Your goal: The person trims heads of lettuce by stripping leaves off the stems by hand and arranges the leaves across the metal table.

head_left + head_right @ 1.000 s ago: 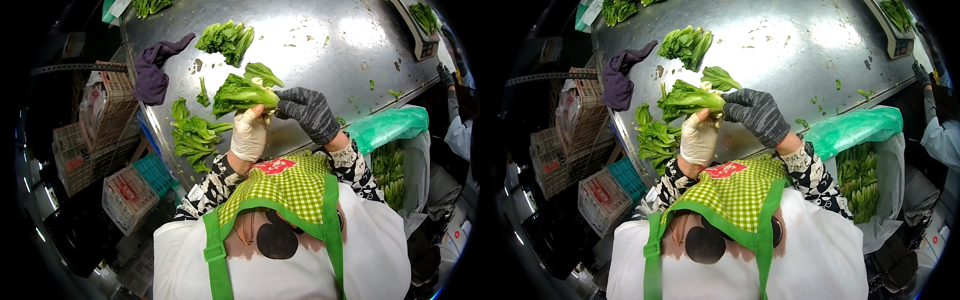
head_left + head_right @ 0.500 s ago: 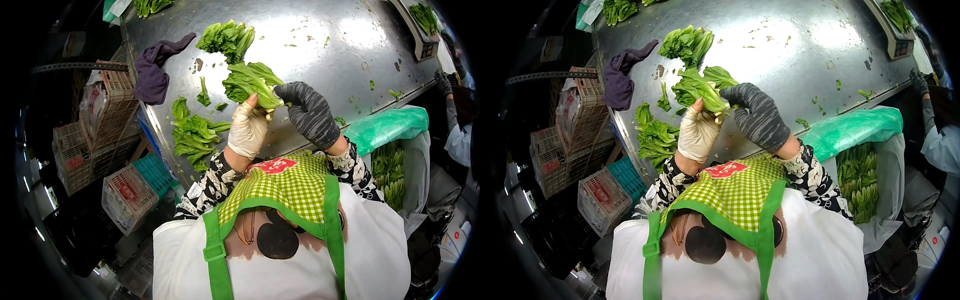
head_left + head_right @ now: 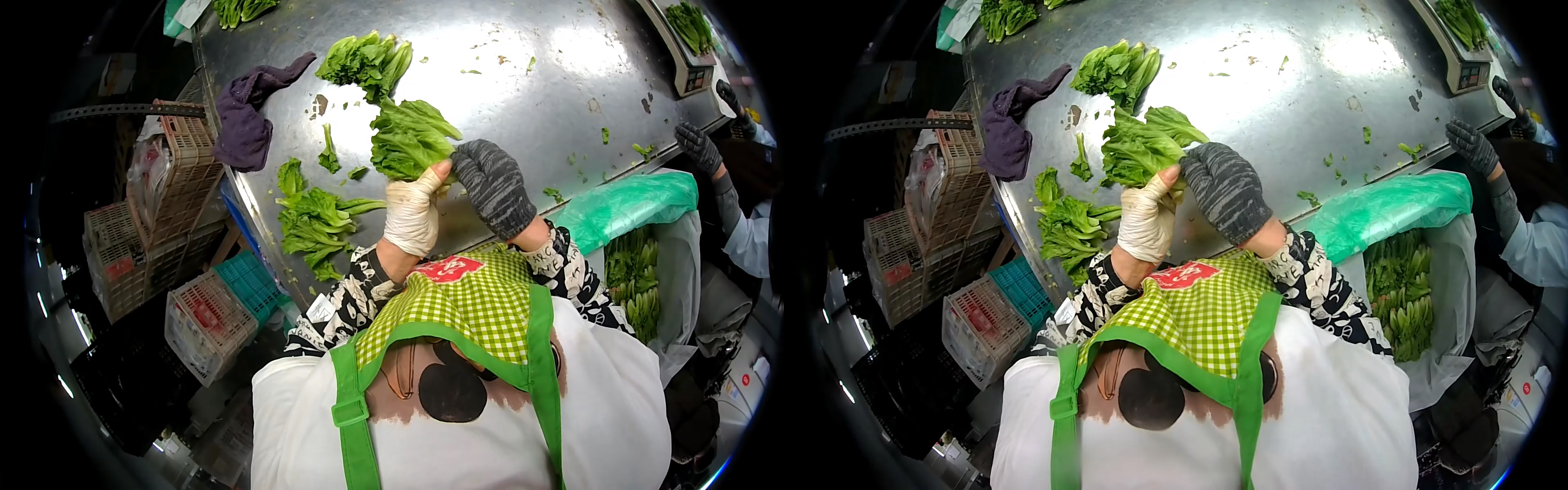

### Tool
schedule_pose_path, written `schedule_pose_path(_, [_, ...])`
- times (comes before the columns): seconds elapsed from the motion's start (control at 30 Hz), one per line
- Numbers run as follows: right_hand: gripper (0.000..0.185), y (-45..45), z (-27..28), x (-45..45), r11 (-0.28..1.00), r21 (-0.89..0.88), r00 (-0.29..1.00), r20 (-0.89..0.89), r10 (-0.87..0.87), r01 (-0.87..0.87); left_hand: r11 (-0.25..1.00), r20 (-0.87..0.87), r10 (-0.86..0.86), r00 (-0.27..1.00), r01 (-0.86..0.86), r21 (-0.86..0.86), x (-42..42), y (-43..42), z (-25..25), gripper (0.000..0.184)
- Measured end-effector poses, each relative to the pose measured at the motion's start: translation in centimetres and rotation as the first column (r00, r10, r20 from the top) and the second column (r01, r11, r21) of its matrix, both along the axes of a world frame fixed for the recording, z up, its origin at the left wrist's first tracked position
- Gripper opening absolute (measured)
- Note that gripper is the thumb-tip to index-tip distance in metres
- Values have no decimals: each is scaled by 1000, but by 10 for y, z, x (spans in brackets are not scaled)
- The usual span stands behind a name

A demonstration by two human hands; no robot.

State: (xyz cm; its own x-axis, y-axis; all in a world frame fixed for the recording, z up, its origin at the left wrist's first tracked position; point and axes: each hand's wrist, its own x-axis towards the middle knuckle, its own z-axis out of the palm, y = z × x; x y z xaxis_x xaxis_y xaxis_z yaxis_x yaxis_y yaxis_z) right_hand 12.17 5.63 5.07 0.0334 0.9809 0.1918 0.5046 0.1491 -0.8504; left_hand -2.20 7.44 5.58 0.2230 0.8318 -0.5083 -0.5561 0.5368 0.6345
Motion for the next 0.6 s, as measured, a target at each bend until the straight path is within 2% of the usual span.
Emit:
schedule_pose_path(0.07, [21, 0, -11, 3, 992, 121, 979, 202, 0, -25, 999, -41, 37, 998, -37, -12, 6, -3, 8, 10])
schedule_pose_path(0.1, [23, 0, -16, 4, 983, 178, 954, 300, -9, -47, 998, -42, 52, 998, -53, -18, 7, -3, 10, 11])
schedule_pose_path(0.2, [25, 0, -28, 2, 991, -133, 991, -136, -2, -17, 996, -30, 75, 997, -76, -42, 8, -4, 10, 13])
schedule_pose_path(0.3, [23, 2, -36, 6, 994, 106, 955, 296, -13, -19, 997, 21, 65, 998, -64, -45, 1, -7, -1, 15])
schedule_pose_path(0.33, [24, 7, -35, 7, 971, -203, 977, -146, -157, 126, 997, 45, 72, 996, -71, -24, -2, -9, -3, 16])
schedule_pose_path(0.37, [25, 14, -32, 10, 847, -521, 775, -490, -399, 107, 997, 69, 77, 995, -77, -2, -4, -9, -4, 17])
schedule_pose_path(0.4, [26, 20, -25, 12, 662, -746, 415, -626, -661, -70, 995, 48, 83, 995, -85, 52, -4, -7, -1, 19])
schedule_pose_path(0.47, [32, 21, -13, 23, 693, -704, 751, -539, -382, -152, 996, 33, 74, 997, -75, 55, -9, -4, -7, 20])
schedule_pose_path(0.5, [34, 20, -11, 32, 695, -691, 866, -456, -206, -199, 996, 26, 71, 997, -72, 57, -10, -1, -7, 20])
schedule_pose_path(0.53, [44, 17, -19, 36, 841, -527, 985, -166, 43, -125, 996, 71, 94, 993, -94, 1, -9, 1, -6, 20])
schedule_pose_path(0.6, [48, 16, -1, 41, 871, -487, 998, -30, 51, -59, 997, 43, 64, 997, -66, 28, -9, 6, 2, 20])
